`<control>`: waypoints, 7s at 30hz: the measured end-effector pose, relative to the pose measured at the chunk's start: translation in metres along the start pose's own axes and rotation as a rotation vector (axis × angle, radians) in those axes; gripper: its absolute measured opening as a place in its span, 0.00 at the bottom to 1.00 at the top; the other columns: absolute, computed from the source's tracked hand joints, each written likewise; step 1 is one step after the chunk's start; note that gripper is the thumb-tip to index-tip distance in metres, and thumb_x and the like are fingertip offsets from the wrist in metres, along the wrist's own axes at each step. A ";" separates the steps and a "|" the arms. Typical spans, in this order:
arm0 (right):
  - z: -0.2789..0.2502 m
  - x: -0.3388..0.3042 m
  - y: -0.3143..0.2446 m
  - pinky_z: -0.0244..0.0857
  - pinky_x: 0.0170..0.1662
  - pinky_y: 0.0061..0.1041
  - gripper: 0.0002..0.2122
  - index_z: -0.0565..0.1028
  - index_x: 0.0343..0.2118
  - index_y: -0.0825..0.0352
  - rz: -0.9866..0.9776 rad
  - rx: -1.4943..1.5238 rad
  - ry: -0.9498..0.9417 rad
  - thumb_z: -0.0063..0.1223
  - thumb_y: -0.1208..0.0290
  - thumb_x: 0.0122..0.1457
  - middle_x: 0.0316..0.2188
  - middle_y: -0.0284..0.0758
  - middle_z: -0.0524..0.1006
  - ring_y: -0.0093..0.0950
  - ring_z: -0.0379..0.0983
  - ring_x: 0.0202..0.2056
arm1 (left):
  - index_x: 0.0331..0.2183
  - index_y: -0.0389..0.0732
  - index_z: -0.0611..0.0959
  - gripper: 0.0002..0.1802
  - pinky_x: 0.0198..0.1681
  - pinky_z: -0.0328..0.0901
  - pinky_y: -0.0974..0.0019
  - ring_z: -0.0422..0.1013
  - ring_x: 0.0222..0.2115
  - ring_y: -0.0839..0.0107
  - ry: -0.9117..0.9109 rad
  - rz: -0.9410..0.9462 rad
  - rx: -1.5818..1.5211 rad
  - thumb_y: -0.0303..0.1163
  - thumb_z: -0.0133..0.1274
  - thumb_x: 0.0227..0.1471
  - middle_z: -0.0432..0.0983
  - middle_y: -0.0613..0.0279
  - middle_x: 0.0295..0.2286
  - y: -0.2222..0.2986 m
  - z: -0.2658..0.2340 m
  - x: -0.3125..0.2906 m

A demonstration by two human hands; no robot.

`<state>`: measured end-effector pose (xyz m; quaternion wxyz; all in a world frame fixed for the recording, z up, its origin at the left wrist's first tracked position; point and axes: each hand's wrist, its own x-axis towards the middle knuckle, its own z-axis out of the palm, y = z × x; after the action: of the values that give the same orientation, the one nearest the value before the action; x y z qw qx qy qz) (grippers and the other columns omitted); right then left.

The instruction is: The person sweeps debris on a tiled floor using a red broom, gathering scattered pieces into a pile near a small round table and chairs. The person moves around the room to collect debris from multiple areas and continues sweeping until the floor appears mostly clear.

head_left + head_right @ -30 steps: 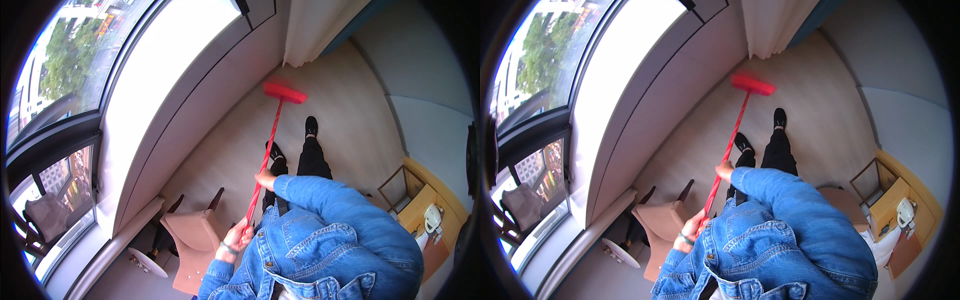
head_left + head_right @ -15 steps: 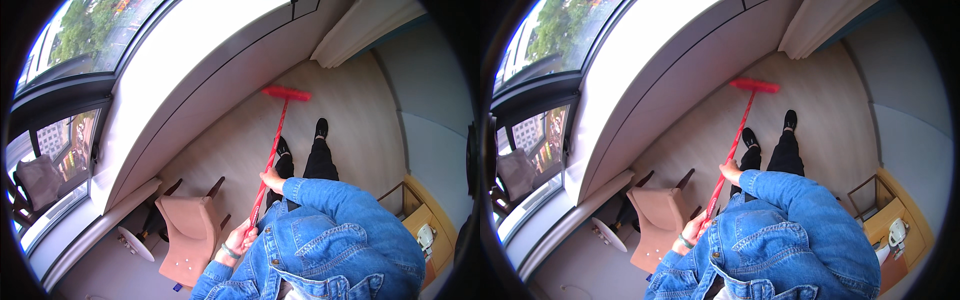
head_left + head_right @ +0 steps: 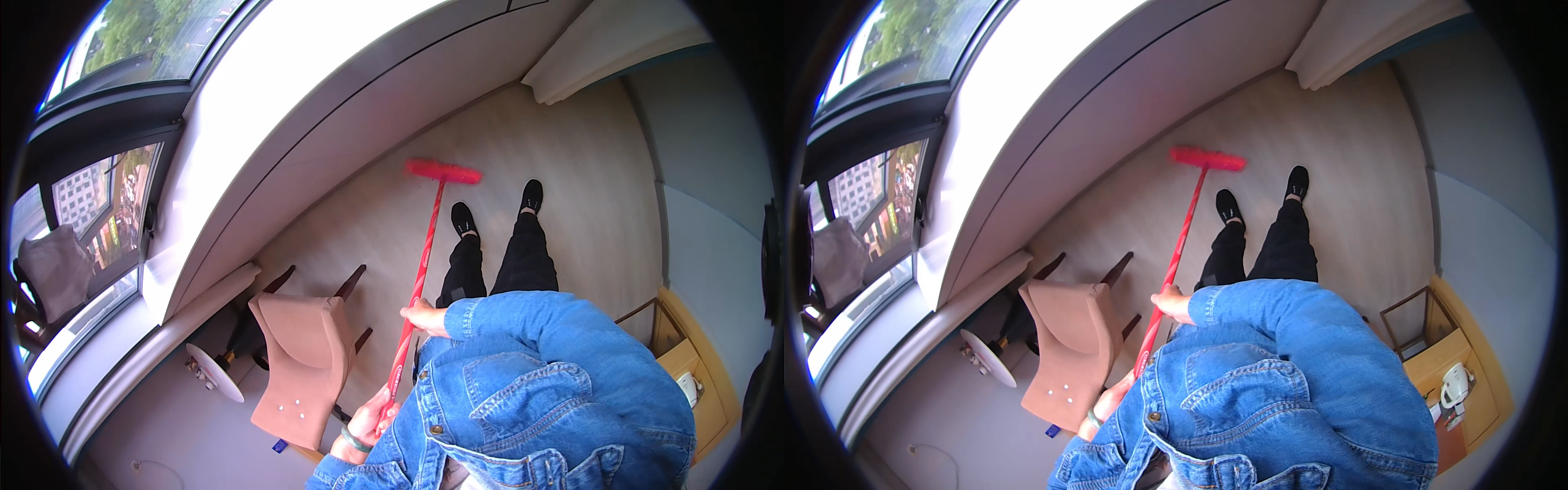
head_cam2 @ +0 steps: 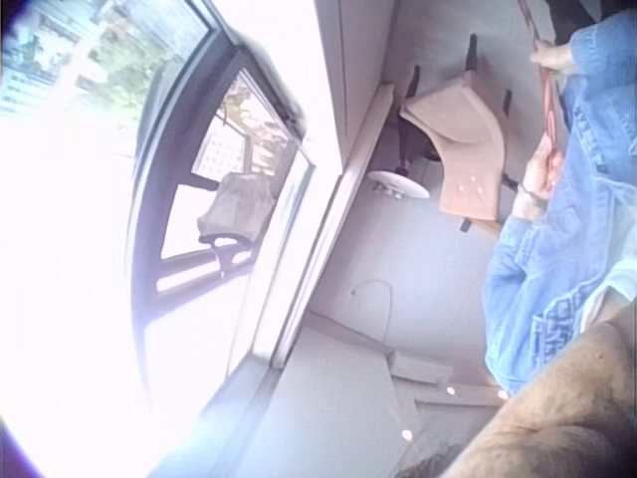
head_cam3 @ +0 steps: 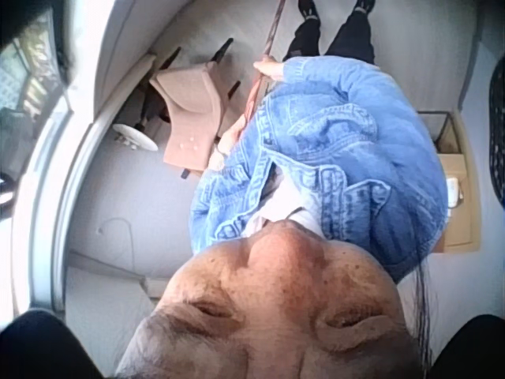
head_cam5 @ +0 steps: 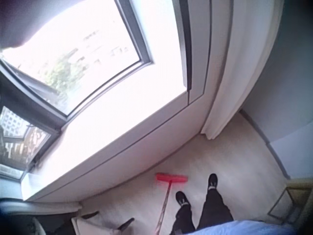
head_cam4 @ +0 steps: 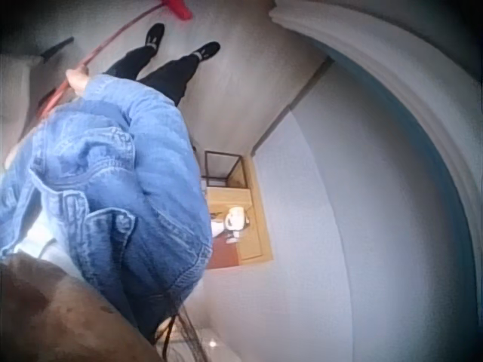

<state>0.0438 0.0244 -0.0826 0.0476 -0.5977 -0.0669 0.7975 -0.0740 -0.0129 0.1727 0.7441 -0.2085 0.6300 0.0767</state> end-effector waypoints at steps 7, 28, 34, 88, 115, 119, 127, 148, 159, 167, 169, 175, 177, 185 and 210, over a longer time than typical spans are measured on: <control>-0.135 0.037 -0.026 0.62 0.18 0.32 0.09 0.70 0.29 0.71 -0.160 0.227 0.380 0.51 0.69 0.53 0.20 0.37 0.72 0.30 0.69 0.17 | 0.50 0.55 0.68 0.13 0.10 0.51 0.78 0.54 0.11 0.81 -0.323 -0.115 0.105 0.41 0.39 0.65 0.62 0.67 0.17 0.057 0.076 0.099; -0.166 0.032 -0.046 0.69 0.45 0.35 0.22 0.67 0.45 0.76 -0.115 0.433 0.433 0.53 0.61 0.54 0.40 0.52 0.75 0.43 0.74 0.44 | 0.44 0.51 0.70 0.11 0.13 0.50 0.77 0.55 0.12 0.79 -0.069 -0.185 0.476 0.42 0.42 0.63 0.62 0.67 0.17 0.103 0.165 0.086; -0.279 0.046 -0.057 0.68 0.40 0.38 0.16 0.69 0.39 0.74 -0.251 0.576 0.507 0.52 0.65 0.54 0.35 0.48 0.75 0.40 0.74 0.39 | 0.41 0.52 0.69 0.08 0.14 0.50 0.76 0.55 0.12 0.79 -0.041 -0.179 0.632 0.43 0.42 0.63 0.63 0.67 0.17 0.105 0.251 0.150; -0.585 0.009 0.239 0.66 0.33 0.33 0.14 0.71 0.33 0.74 -0.249 0.709 0.918 0.53 0.67 0.50 0.25 0.41 0.75 0.33 0.74 0.29 | 0.41 0.57 0.69 0.14 0.17 0.51 0.73 0.53 0.12 0.78 -0.201 -0.438 0.859 0.53 0.37 0.63 0.60 0.70 0.17 -0.201 0.377 0.388; -0.542 0.027 0.314 0.69 0.36 0.41 0.20 0.71 0.35 0.82 -0.258 0.853 0.839 0.50 0.64 0.51 0.30 0.56 0.76 0.48 0.76 0.36 | 0.50 0.62 0.69 0.16 0.14 0.49 0.74 0.52 0.10 0.79 -0.092 -0.494 1.073 0.50 0.39 0.63 0.57 0.71 0.15 -0.214 0.375 0.365; -0.589 0.018 0.350 0.67 0.28 0.37 0.15 0.73 0.27 0.77 -0.253 0.922 0.958 0.51 0.66 0.50 0.23 0.46 0.76 0.38 0.75 0.27 | 0.49 0.61 0.70 0.15 0.15 0.51 0.74 0.53 0.12 0.79 -0.058 -0.506 1.068 0.51 0.39 0.63 0.59 0.70 0.17 -0.256 0.392 0.404; -0.462 0.037 0.314 0.69 0.35 0.39 0.18 0.71 0.35 0.79 -0.269 1.006 0.834 0.54 0.65 0.51 0.30 0.51 0.77 0.41 0.77 0.33 | 0.51 0.59 0.68 0.18 0.16 0.51 0.74 0.52 0.11 0.78 -0.026 -0.504 1.155 0.51 0.40 0.63 0.58 0.69 0.16 -0.185 0.321 0.343; -0.409 0.009 0.337 0.68 0.46 0.39 0.22 0.69 0.40 0.82 -0.185 0.831 0.902 0.51 0.62 0.53 0.37 0.60 0.75 0.51 0.74 0.43 | 0.27 0.48 0.69 0.31 0.14 0.53 0.68 0.56 0.09 0.72 0.201 -0.402 1.457 0.67 0.34 0.57 0.61 0.67 0.13 -0.209 0.247 0.340; -0.609 -0.045 0.512 0.69 0.40 0.39 0.21 0.70 0.41 0.81 -0.149 0.772 0.881 0.50 0.65 0.52 0.34 0.56 0.77 0.46 0.77 0.38 | 0.24 0.49 0.67 0.32 0.16 0.51 0.68 0.55 0.11 0.72 0.094 -0.540 1.432 0.69 0.35 0.55 0.57 0.68 0.13 -0.414 0.338 0.465; -0.556 -0.001 0.542 0.68 0.37 0.35 0.18 0.70 0.38 0.78 -0.171 1.072 0.982 0.49 0.67 0.50 0.30 0.50 0.76 0.42 0.76 0.34 | 0.23 0.48 0.66 0.34 0.15 0.53 0.67 0.56 0.10 0.71 0.237 -0.490 1.665 0.71 0.35 0.54 0.58 0.68 0.12 -0.417 0.304 0.471; -0.540 0.006 0.543 0.69 0.41 0.36 0.21 0.70 0.41 0.81 -0.178 1.135 0.920 0.50 0.65 0.50 0.34 0.56 0.76 0.46 0.76 0.39 | 0.23 0.48 0.66 0.34 0.14 0.53 0.68 0.56 0.09 0.71 0.259 -0.505 1.694 0.71 0.35 0.54 0.58 0.68 0.12 -0.400 0.303 0.468; -0.489 0.032 0.493 0.66 0.27 0.32 0.11 0.71 0.28 0.74 -0.256 1.282 1.069 0.50 0.68 0.50 0.20 0.40 0.75 0.32 0.73 0.23 | 0.24 0.49 0.66 0.33 0.13 0.53 0.68 0.56 0.09 0.71 0.269 -0.527 1.761 0.72 0.37 0.53 0.59 0.67 0.13 -0.340 0.295 0.441; -0.463 0.043 0.468 0.65 0.26 0.32 0.10 0.72 0.25 0.72 -0.306 1.382 1.066 0.51 0.68 0.50 0.18 0.39 0.74 0.31 0.72 0.21 | 0.23 0.49 0.66 0.33 0.13 0.53 0.68 0.56 0.09 0.71 0.287 -0.530 1.773 0.72 0.38 0.52 0.59 0.67 0.13 -0.308 0.294 0.427; -0.334 0.071 0.310 0.68 0.40 0.42 0.19 0.70 0.36 0.78 -0.244 1.468 1.070 0.55 0.64 0.50 0.31 0.56 0.76 0.51 0.74 0.39 | 0.29 0.45 0.68 0.27 0.14 0.55 0.70 0.55 0.11 0.74 0.273 -0.603 1.726 0.60 0.34 0.61 0.60 0.67 0.15 -0.154 0.295 0.315; -0.403 0.066 0.386 0.68 0.47 0.40 0.20 0.66 0.42 0.79 -0.224 1.454 0.985 0.49 0.67 0.52 0.37 0.59 0.75 0.51 0.73 0.43 | 0.41 0.49 0.71 0.14 0.14 0.50 0.78 0.52 0.12 0.81 0.075 -0.568 1.322 0.47 0.39 0.64 0.59 0.70 0.17 -0.200 0.293 0.315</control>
<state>0.4134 -0.3263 -0.3201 0.5171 -0.6850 0.4265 0.2855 0.3284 -0.1210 -0.0549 0.6838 0.1274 0.4913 -0.5243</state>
